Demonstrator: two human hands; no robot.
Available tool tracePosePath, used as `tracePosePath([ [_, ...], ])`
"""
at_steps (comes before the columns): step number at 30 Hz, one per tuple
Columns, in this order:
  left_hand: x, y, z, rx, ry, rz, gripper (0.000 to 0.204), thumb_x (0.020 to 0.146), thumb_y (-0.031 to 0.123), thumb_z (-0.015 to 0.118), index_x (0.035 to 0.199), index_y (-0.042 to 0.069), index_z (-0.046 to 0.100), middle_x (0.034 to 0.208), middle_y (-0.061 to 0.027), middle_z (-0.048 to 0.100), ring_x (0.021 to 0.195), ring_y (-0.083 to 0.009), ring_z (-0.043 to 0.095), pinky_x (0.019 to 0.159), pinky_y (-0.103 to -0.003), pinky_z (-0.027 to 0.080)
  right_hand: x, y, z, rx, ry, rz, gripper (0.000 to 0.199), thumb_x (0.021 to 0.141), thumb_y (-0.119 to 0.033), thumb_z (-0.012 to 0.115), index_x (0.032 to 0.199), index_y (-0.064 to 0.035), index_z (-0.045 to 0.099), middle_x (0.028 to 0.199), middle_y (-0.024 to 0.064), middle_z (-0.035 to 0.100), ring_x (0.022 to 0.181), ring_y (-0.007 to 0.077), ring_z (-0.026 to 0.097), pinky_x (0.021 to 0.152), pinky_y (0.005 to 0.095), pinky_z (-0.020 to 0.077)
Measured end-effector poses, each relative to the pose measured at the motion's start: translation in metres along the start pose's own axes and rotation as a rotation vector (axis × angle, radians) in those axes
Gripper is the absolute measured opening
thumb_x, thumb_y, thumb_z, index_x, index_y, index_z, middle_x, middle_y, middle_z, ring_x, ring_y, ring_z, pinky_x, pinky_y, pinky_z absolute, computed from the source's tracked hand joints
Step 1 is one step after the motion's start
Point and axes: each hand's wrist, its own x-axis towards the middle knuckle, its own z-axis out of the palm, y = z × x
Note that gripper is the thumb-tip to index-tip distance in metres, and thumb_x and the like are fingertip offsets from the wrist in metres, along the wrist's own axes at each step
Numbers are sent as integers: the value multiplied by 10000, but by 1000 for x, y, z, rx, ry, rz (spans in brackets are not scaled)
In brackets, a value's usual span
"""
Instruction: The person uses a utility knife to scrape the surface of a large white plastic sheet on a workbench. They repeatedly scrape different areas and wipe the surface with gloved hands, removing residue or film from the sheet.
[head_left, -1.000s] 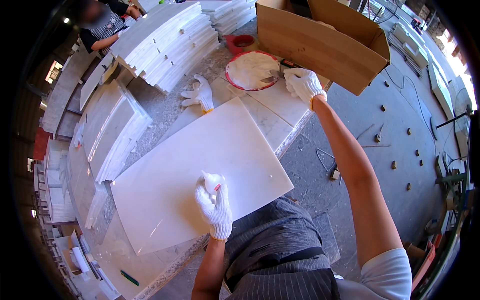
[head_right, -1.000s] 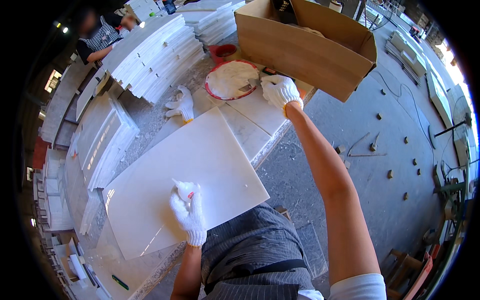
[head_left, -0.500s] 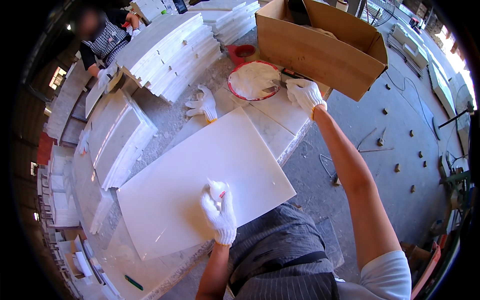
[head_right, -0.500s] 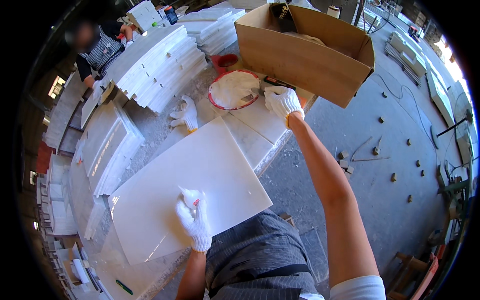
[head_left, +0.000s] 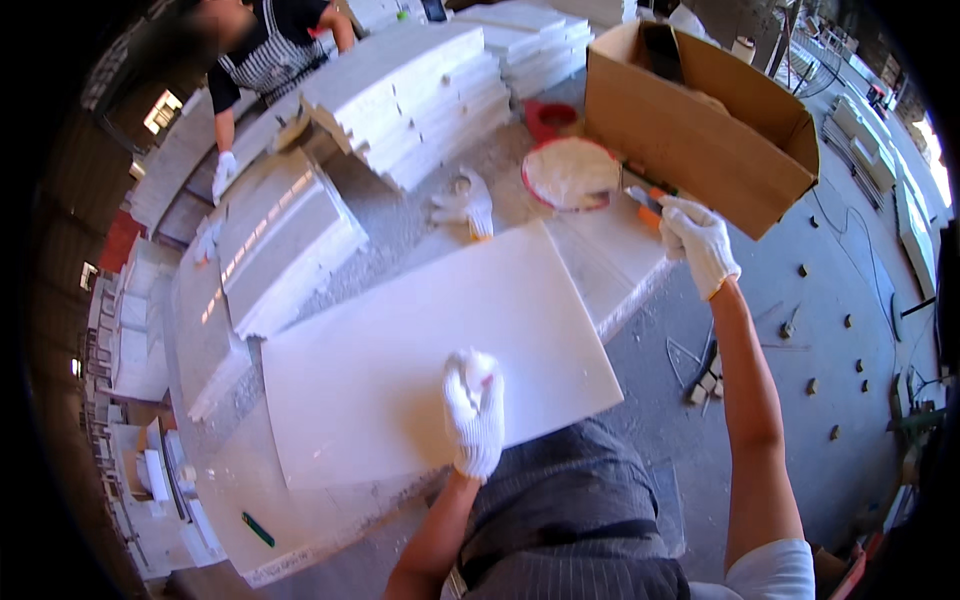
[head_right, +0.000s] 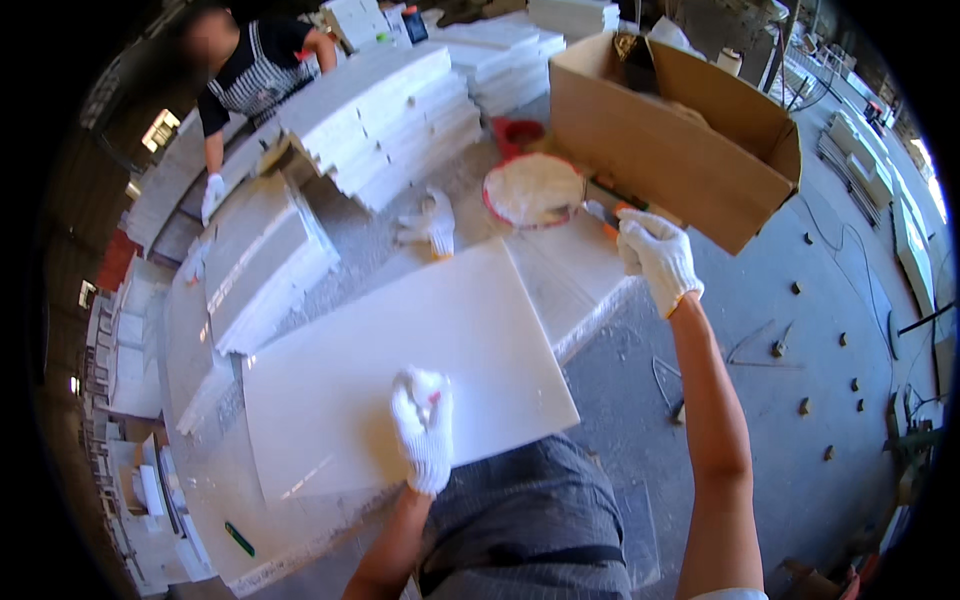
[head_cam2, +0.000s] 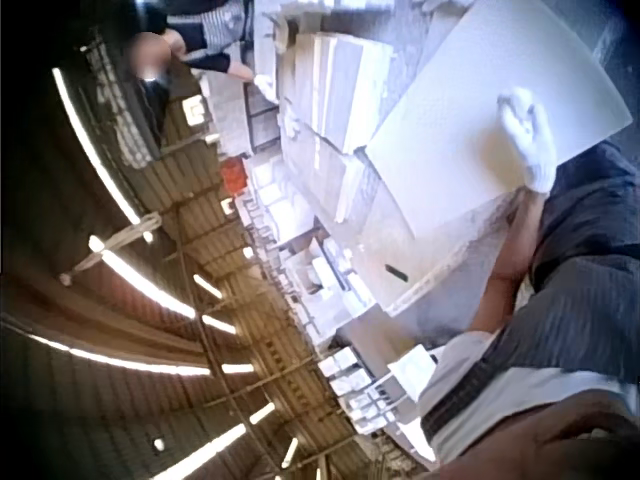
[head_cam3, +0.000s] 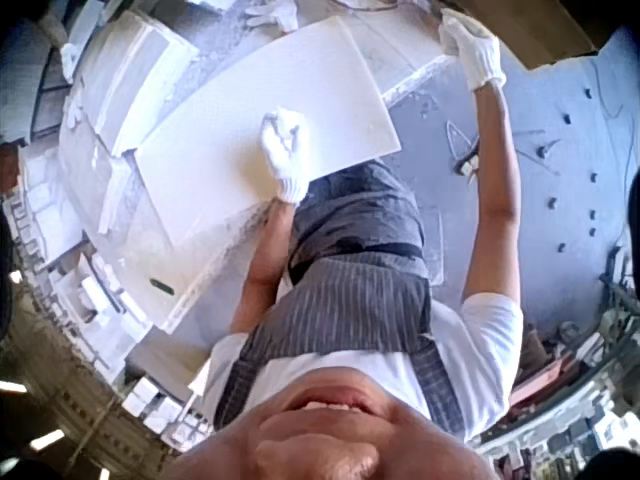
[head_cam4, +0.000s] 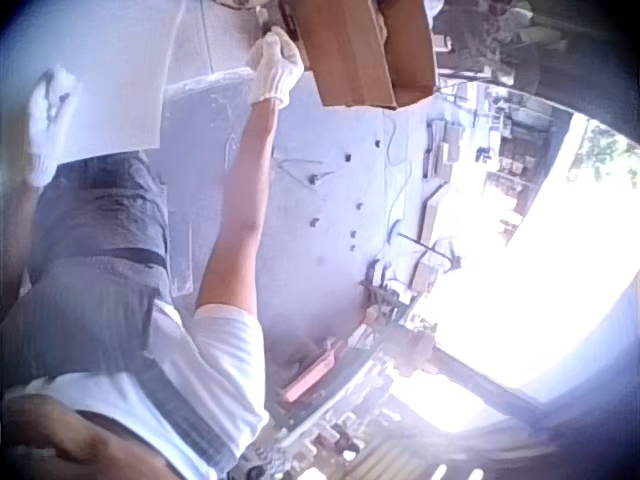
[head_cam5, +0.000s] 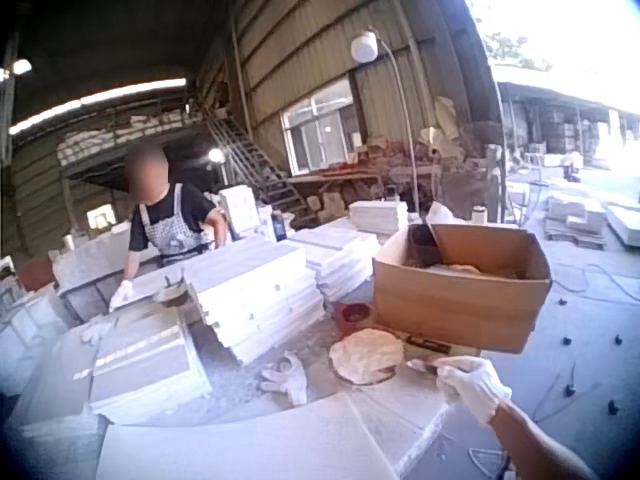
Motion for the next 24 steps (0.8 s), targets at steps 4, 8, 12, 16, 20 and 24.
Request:
tracePosePath([
  [4, 1, -16, -4, 233, 43, 36, 512, 948, 44, 687, 1396, 16, 440, 1118, -41, 580, 1031, -120, 566, 951, -303, 480, -58, 4, -5, -93, -87, 62, 309, 990, -180, 634, 1227, 10, 687, 784, 3, 617, 634, 63, 528, 557, 241, 453],
  [8, 6, -17, -7, 249, 11, 57, 508, 945, 82, 693, 1393, -11, 472, 1223, -112, 596, 1111, -196, 594, 968, -338, 500, -125, 11, -3, -131, -124, 188, 316, 985, -169, 641, 1238, 15, 682, 827, 20, 640, 669, 82, 567, 577, 245, 490],
  [12, 5, 1, -3, 268, -2, 28, 483, 934, 100, 702, 1366, -10, 515, 1233, -127, 617, 1088, -208, 617, 939, -346, 518, -177, 36, -1, -112, -153, 331, 304, 971, -138, 661, 1227, 24, 682, 823, 26, 641, 652, 87, 559, 566, 245, 481],
  [16, 5, -8, -7, 284, 3, 42, 479, 912, 121, 732, 1336, 3, 543, 1181, -105, 639, 1028, -180, 629, 878, -332, 530, -201, 55, 7, -116, -128, 332, 298, 968, -128, 665, 1227, 19, 684, 807, 31, 637, 635, 89, 550, 561, 244, 470],
  [20, 8, -7, -7, 239, -12, 51, 455, 916, 106, 745, 1308, -12, 548, 1132, -64, 622, 1011, -134, 602, 874, -291, 525, -205, 63, 19, -243, -92, 219, 278, 964, -133, 667, 1209, -6, 704, 807, 26, 645, 658, 84, 563, 576, 241, 476],
  [24, 8, -5, -3, 242, 10, 35, 449, 917, 99, 741, 1306, -13, 548, 1131, -63, 625, 1003, -128, 606, 874, -288, 524, -206, 73, 22, -619, -101, -87, 261, 936, -100, 654, 1178, -23, 715, 879, 96, 712, 738, 167, 651, 682, 299, 530],
])
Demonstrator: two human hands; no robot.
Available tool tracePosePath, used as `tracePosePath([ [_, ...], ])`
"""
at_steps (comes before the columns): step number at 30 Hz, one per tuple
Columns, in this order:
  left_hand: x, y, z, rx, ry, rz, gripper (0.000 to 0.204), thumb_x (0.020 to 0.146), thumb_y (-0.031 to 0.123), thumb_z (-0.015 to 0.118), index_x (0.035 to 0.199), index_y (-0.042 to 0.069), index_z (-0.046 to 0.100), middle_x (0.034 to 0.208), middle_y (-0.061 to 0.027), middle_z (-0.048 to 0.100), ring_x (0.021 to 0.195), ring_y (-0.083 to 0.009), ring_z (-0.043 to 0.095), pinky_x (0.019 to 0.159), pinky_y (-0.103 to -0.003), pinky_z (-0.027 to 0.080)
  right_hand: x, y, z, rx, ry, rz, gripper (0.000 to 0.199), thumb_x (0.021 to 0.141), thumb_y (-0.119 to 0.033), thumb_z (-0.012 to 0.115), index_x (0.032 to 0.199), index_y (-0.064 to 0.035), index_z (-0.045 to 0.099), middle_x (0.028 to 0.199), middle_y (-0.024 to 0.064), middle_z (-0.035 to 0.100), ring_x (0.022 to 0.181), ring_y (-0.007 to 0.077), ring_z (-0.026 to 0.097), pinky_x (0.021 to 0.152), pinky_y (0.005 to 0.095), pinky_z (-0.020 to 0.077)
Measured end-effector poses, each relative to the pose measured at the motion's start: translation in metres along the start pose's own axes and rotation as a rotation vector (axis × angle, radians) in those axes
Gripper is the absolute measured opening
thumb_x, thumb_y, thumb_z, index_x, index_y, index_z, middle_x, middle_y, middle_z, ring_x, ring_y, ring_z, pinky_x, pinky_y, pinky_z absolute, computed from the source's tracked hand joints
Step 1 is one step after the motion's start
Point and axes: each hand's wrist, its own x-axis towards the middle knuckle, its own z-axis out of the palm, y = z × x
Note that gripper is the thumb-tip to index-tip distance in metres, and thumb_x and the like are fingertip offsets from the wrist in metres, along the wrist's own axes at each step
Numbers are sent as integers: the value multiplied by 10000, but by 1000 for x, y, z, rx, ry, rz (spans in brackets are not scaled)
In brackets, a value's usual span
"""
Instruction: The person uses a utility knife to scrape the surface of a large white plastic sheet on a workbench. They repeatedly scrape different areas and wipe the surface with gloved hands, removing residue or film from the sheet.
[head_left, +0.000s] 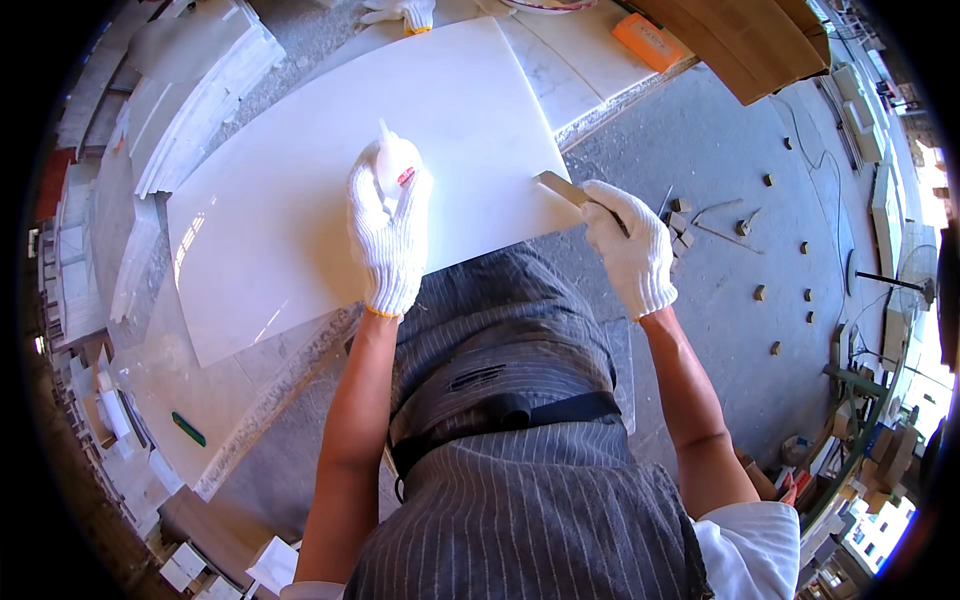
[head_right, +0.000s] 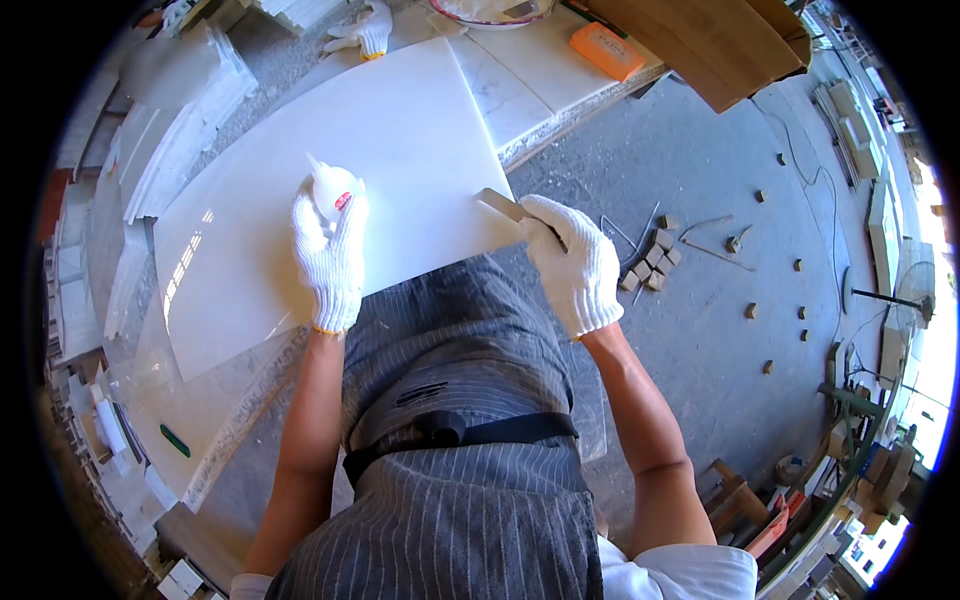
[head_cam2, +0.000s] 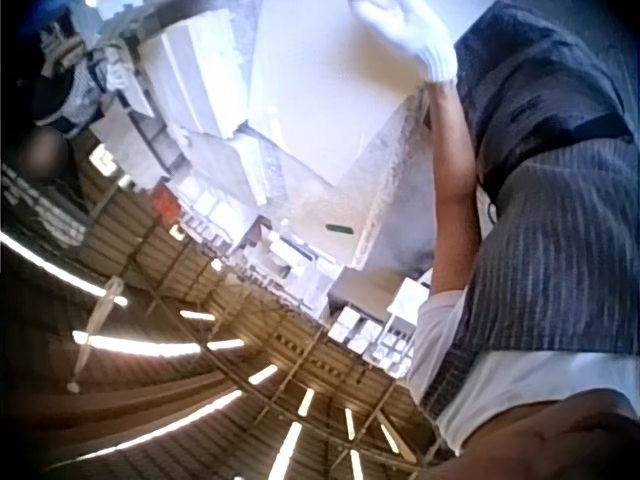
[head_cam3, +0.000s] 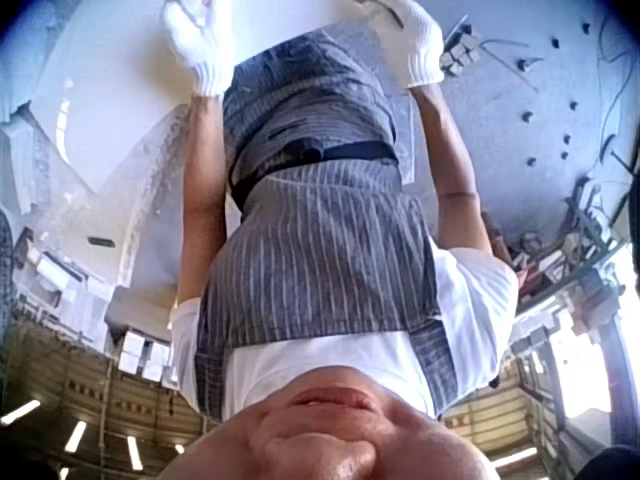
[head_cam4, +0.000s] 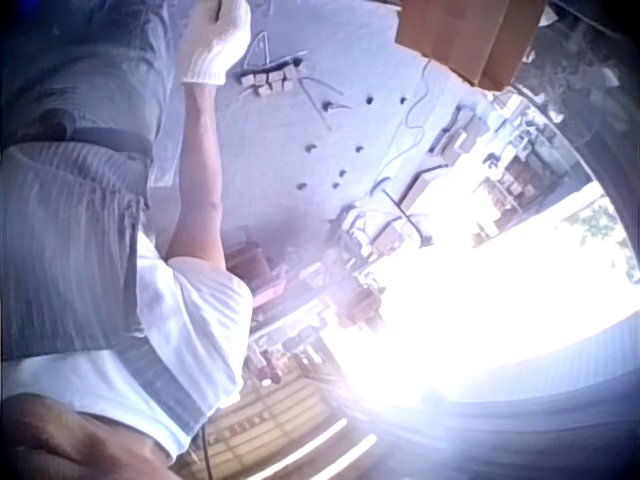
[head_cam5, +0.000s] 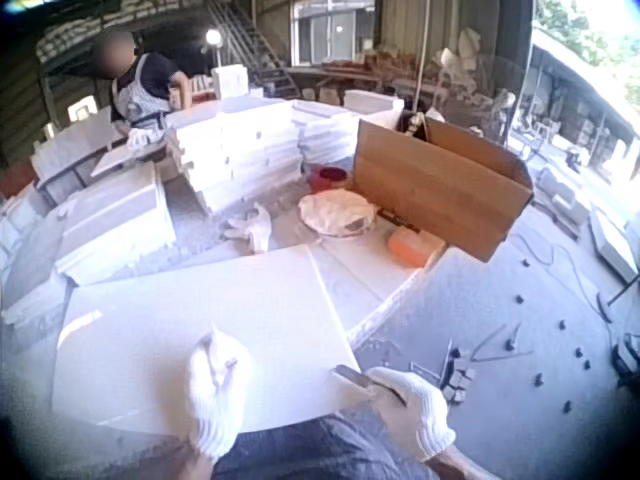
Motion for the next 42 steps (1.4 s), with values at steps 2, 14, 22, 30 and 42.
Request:
tracePosePath([
  [2, -1, -1, 0, -2, 5, 14, 453, 915, 93, 740, 1310, -11, 545, 1130, -62, 629, 998, -124, 609, 870, -285, 526, -2, 2, 0, -174, 24, -127, 266, 929, -85, 643, 1180, -29, 710, 908, 124, 721, 773, 203, 673, 724, 324, 540],
  [14, -3, -5, -1, -60, 1, -4, 500, 894, 56, 745, 1343, 6, 530, 1141, -58, 637, 1001, -123, 617, 870, -285, 535, -7, -27, -14, 205, -133, 262, 340, 1026, -57, 505, 1363, -29, 542, 964, 112, 661, 720, 114, 599, 572, 287, 501],
  [22, -3, 0, -1, -14, 18, 25, 492, 894, 103, 764, 1323, -7, 547, 1149, -71, 633, 1027, -135, 612, 883, -299, 532, -6, -13, -14, -222, -183, -107, 382, 1011, -176, 577, 1369, -44, 602, 1055, 150, 694, 801, 226, 678, 746, 318, 554],
  [30, -2, -1, -3, 115, 13, 22, 532, 878, 114, 776, 1339, -6, 539, 1183, -89, 632, 1037, -153, 620, 891, -309, 535, 2, -21, -14, -407, -199, -236, 318, 968, -152, 644, 1266, -50, 689, 874, 141, 709, 721, 232, 686, 630, 339, 547],
  [42, -2, -3, -3, 169, 19, 44, 546, 873, 135, 781, 1345, 1, 541, 1186, -89, 631, 1050, -153, 616, 888, -314, 524, 12, -14, 0, -376, -148, -288, 305, 977, -169, 636, 1263, -83, 696, 829, 126, 685, 702, 235, 677, 634, 356, 540],
])
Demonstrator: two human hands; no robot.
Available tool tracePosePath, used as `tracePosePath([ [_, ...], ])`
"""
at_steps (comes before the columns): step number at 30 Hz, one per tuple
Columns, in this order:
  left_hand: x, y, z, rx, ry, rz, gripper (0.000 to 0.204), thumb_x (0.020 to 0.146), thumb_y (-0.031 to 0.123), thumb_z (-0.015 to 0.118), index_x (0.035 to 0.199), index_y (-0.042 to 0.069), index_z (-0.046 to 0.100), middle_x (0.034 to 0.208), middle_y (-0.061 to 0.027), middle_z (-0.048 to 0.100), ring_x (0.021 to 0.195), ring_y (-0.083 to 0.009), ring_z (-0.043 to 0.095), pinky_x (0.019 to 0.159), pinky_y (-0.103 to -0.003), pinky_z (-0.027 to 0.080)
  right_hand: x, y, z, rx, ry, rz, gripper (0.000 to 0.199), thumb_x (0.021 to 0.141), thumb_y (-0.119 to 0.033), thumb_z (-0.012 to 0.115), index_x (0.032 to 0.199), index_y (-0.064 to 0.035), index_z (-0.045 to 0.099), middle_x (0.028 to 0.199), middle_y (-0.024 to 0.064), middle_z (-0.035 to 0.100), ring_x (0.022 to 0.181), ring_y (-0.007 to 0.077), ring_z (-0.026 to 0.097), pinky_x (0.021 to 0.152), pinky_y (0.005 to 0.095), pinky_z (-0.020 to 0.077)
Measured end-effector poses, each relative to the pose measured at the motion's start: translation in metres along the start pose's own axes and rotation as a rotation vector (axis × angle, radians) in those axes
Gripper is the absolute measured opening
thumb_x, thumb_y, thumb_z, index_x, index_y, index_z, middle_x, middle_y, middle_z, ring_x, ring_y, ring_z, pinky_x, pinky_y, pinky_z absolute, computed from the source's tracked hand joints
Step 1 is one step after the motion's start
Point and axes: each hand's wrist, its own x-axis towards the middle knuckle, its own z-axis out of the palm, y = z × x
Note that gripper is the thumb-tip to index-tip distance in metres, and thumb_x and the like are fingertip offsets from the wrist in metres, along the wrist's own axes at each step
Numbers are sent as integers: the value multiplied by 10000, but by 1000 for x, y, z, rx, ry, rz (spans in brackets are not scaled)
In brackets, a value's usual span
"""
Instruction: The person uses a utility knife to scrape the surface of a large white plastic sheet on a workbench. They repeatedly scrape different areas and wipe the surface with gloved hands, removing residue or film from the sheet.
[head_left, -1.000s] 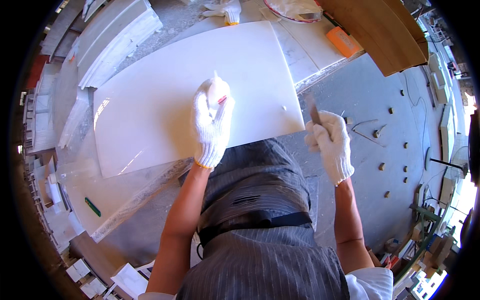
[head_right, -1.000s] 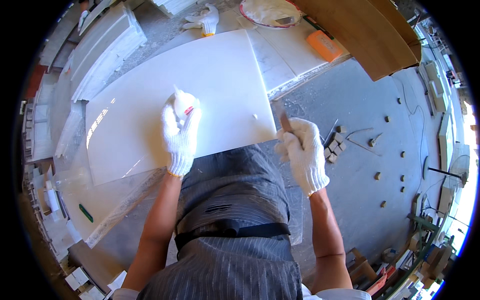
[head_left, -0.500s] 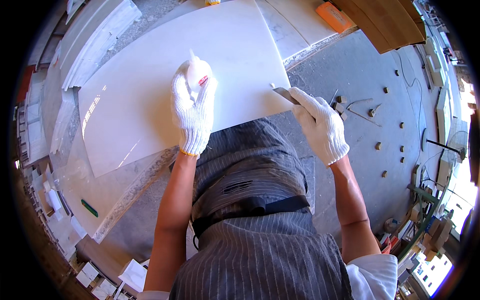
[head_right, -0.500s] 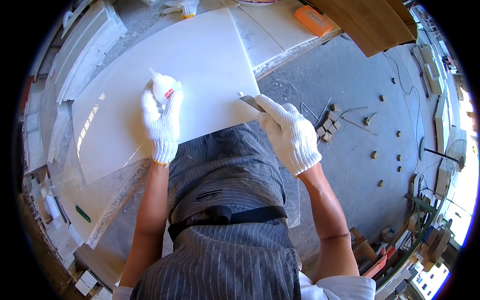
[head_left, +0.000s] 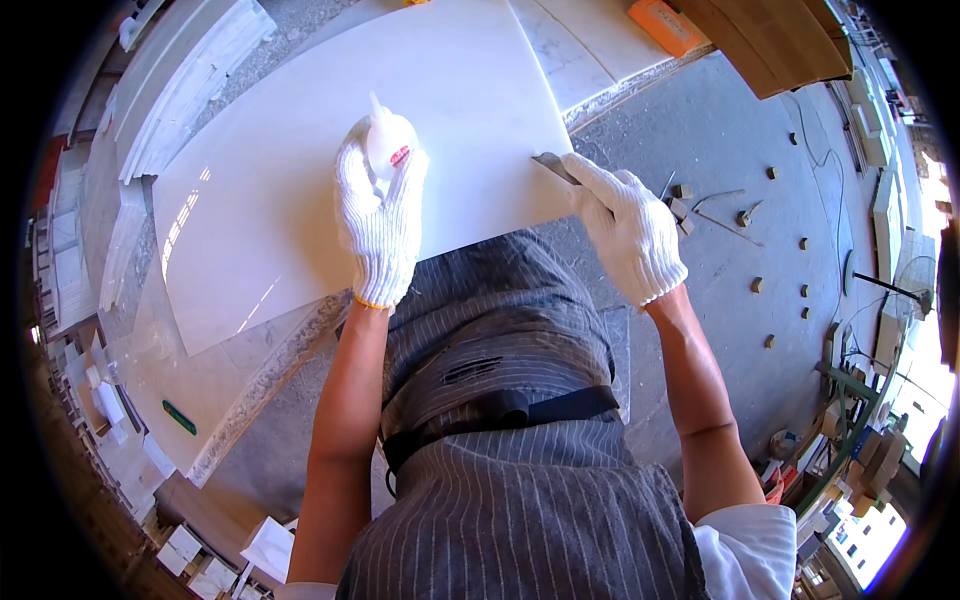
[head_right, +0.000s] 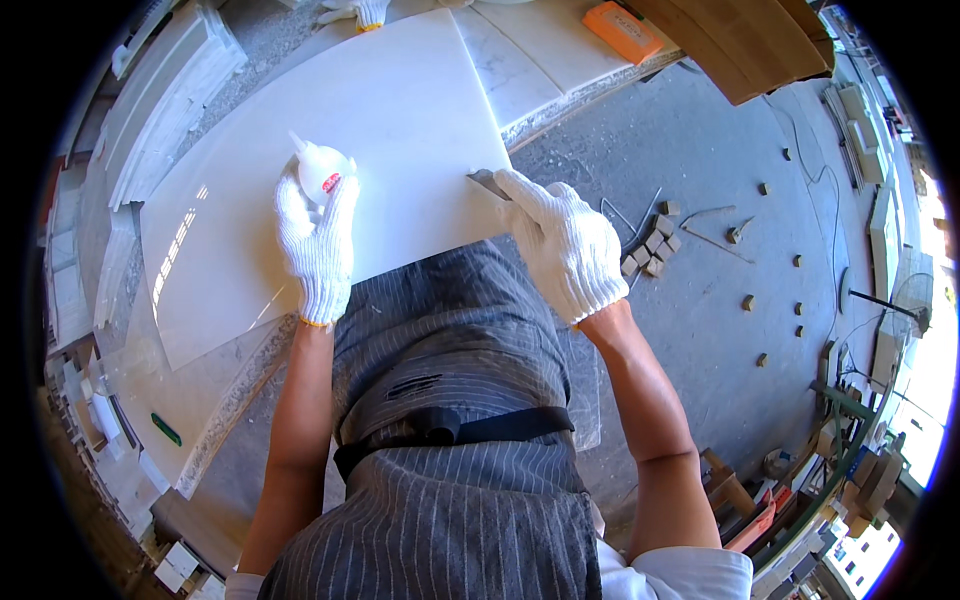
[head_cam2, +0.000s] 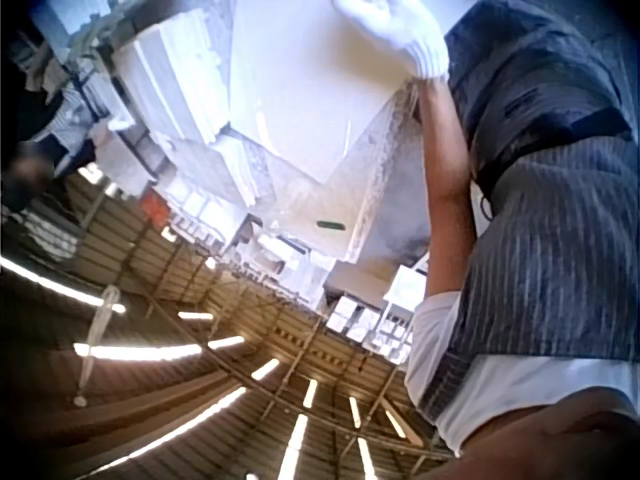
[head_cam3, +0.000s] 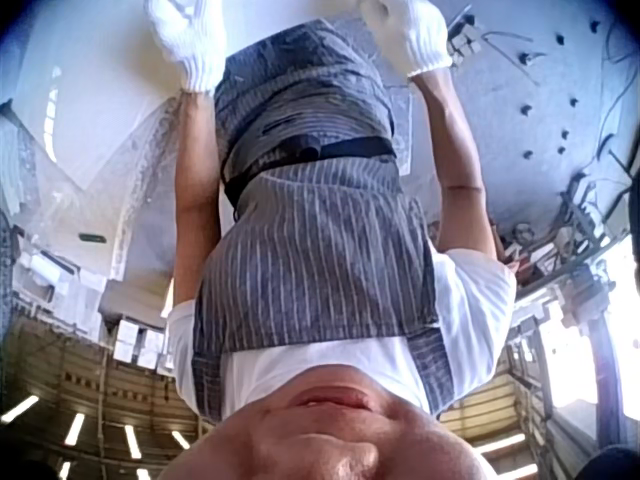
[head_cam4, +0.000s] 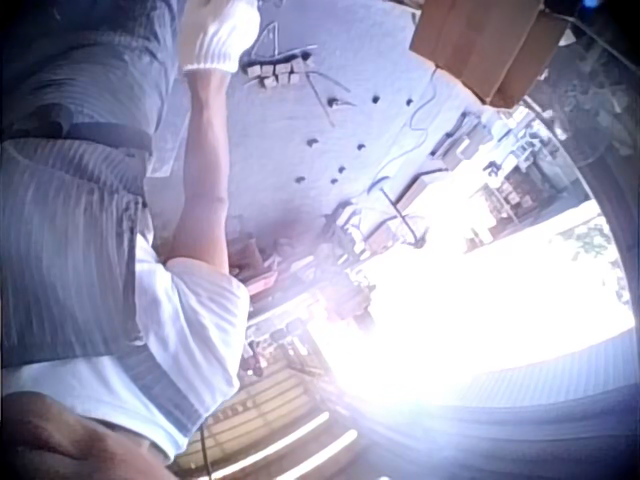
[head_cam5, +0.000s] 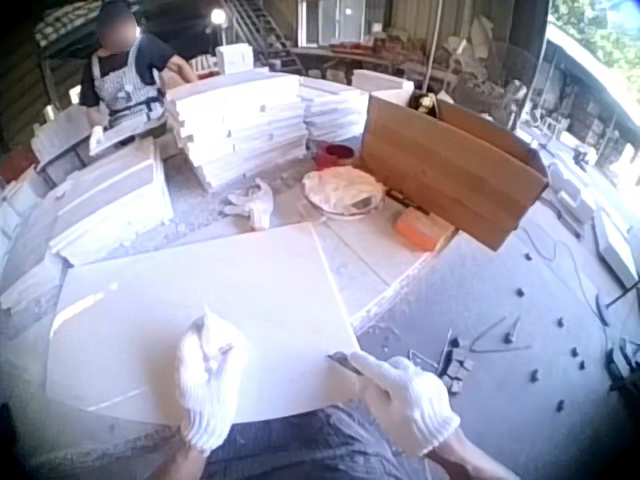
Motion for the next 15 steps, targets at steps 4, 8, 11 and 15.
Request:
tracePosePath([
  [4, -1, 3, -1, -34, 1, -19, 549, 870, 133, 782, 1346, 1, 541, 1186, -87, 631, 1045, -153, 618, 889, -311, 523, -3, -10, -8, -171, -156, 91, 288, 975, -170, 636, 1241, -90, 712, 815, 114, 677, 696, 218, 669, 637, 357, 530],
  [8, 0, 1, 0, -96, 5, -10, 491, 877, 131, 770, 1315, 31, 570, 1160, -72, 648, 1023, -162, 626, 863, -314, 517, -9, -12, -16, -155, -157, 64, 277, 976, -170, 633, 1226, -87, 715, 816, 109, 679, 693, 217, 672, 628, 352, 528],
  [11, 0, 4, 1, -102, 14, -12, 461, 881, 126, 764, 1299, 42, 587, 1151, -66, 655, 1017, -168, 631, 848, -314, 515, -3, -4, -11, -15, -9, -39, 295, 968, -163, 640, 1250, -96, 695, 826, 120, 667, 697, 243, 674, 627, 360, 536],
  [15, 0, 2, 2, -137, -6, -40, 504, 882, 87, 763, 1325, -11, 544, 1175, -87, 636, 1053, -149, 617, 907, -312, 525, 3, 4, -2, -92, -6, -139, 361, 949, -137, 649, 1310, -118, 650, 854, 122, 651, 708, 263, 673, 616, 362, 538],
])
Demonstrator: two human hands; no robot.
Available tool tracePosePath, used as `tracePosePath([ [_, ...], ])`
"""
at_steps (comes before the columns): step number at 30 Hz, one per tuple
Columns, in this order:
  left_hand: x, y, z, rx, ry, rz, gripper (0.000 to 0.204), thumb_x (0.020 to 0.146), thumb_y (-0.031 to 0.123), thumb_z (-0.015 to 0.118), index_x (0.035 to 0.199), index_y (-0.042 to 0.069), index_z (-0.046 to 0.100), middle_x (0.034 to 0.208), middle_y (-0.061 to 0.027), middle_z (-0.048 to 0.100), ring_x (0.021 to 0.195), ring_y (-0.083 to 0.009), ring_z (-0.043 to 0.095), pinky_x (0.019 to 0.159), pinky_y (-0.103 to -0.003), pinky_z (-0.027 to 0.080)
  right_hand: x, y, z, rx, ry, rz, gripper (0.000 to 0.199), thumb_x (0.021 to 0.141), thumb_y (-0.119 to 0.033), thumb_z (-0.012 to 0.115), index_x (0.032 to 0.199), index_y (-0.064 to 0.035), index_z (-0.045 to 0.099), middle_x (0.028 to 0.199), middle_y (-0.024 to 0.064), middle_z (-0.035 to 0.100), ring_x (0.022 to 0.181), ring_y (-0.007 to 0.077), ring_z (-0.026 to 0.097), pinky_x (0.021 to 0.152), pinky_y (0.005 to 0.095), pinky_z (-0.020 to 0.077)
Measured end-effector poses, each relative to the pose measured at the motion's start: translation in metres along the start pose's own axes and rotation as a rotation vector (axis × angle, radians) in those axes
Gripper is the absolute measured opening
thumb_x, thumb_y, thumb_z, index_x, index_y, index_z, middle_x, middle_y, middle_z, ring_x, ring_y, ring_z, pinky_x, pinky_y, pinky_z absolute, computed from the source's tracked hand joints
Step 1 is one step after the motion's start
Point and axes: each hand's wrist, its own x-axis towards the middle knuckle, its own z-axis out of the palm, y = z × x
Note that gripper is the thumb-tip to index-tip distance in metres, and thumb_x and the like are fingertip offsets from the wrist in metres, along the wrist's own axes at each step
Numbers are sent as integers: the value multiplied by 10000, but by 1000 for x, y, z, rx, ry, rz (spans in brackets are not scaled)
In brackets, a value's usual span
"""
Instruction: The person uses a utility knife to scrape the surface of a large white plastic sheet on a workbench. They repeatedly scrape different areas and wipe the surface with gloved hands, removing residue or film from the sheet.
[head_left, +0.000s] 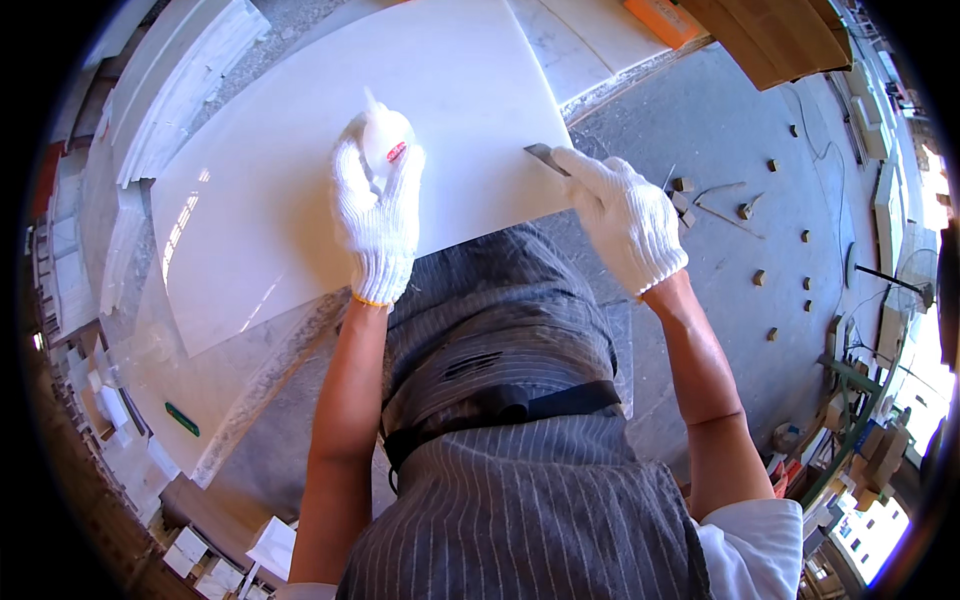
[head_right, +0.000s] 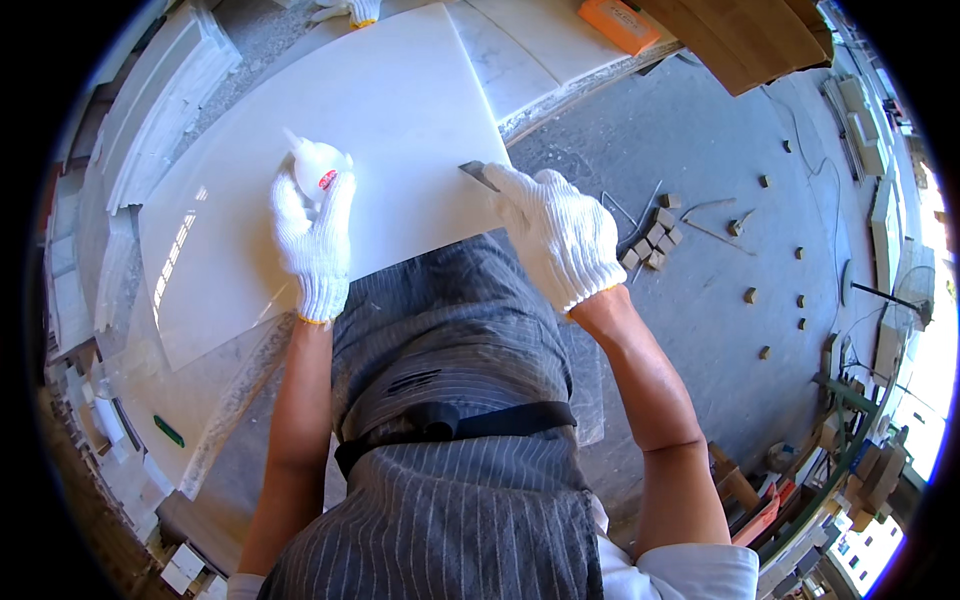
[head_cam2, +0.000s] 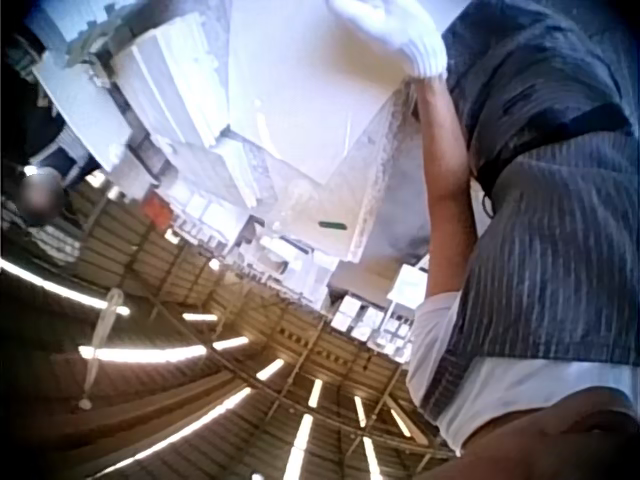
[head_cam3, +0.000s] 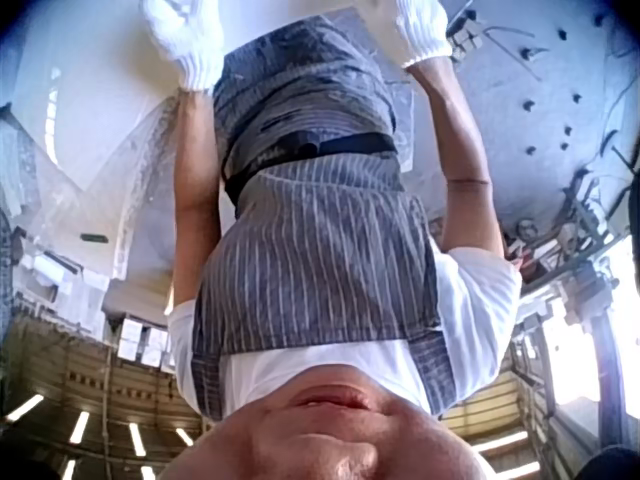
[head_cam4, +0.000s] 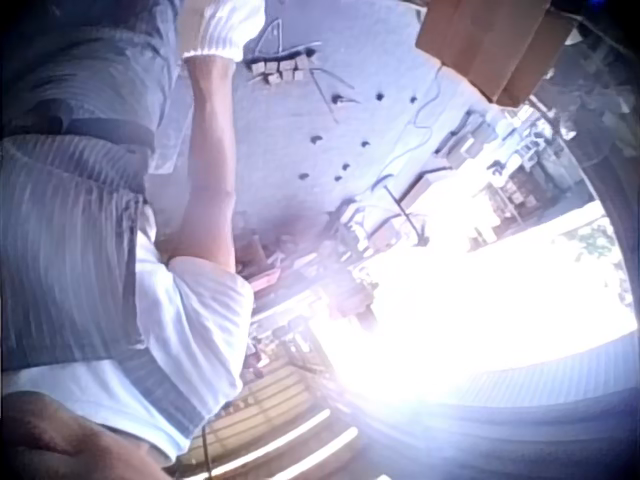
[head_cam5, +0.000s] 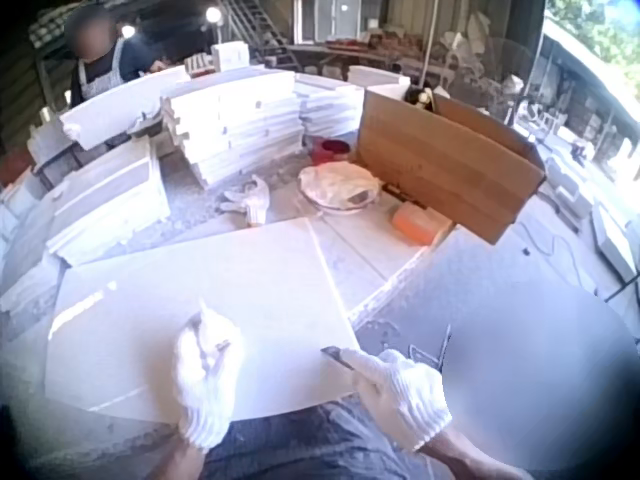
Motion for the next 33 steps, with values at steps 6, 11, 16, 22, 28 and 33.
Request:
tracePosePath([
  [6, -2, -1, 0, -51, 22, 39, 446, 884, 92, 755, 1295, 29, 593, 1142, -73, 664, 1031, -165, 637, 864, -314, 527, -19, -9, -14, -183, -147, 93, 307, 975, -187, 646, 1272, -125, 692, 759, 113, 599, 610, 223, 604, 549, 351, 494],
  [11, -1, 1, -1, -7, 21, 69, 427, 889, 60, 750, 1284, 15, 593, 1139, -84, 663, 1015, -160, 640, 879, -303, 537, -3, -12, -20, 28, -86, 124, 329, 975, -149, 627, 1300, -110, 660, 872, 135, 649, 699, 231, 658, 595, 354, 521],
  [16, -1, -1, 2, -94, -1, 97, 414, 894, 59, 753, 1273, -1, 595, 1131, -96, 673, 1005, -166, 646, 887, -306, 543, -4, 8, 4, 50, -65, -114, 441, 967, -99, 593, 1407, -100, 573, 1059, 148, 676, 785, 259, 680, 663, 363, 551],
  [22, -1, -5, 0, 3, 3, 104, 413, 900, 55, 748, 1279, -11, 598, 1157, -100, 683, 1034, -167, 646, 910, -309, 537, -14, -4, -23, -98, -162, 27, 354, 970, -121, 633, 1322, -141, 659, 809, 131, 604, 664, 240, 636, 601, 358, 523],
  [28, 1, -1, 0, -2, -41, 111, 426, 902, 15, 733, 1301, -10, 584, 1160, -92, 675, 1061, -154, 630, 931, -300, 530, -4, 7, -11, 82, -114, 4, 443, 970, -96, 607, 1411, -99, 560, 980, 119, 659, 789, 248, 672, 700, 374, 568],
  [33, -2, 3, 2, -68, -60, 61, 406, 910, 21, 726, 1293, -6, 591, 1177, -94, 675, 1071, -145, 622, 943, -299, 527, -18, 22, 2, -114, -203, -87, 504, 963, -110, 603, 1459, -130, 511, 1091, 112, 658, 851, 237, 680, 748, 385, 587],
])
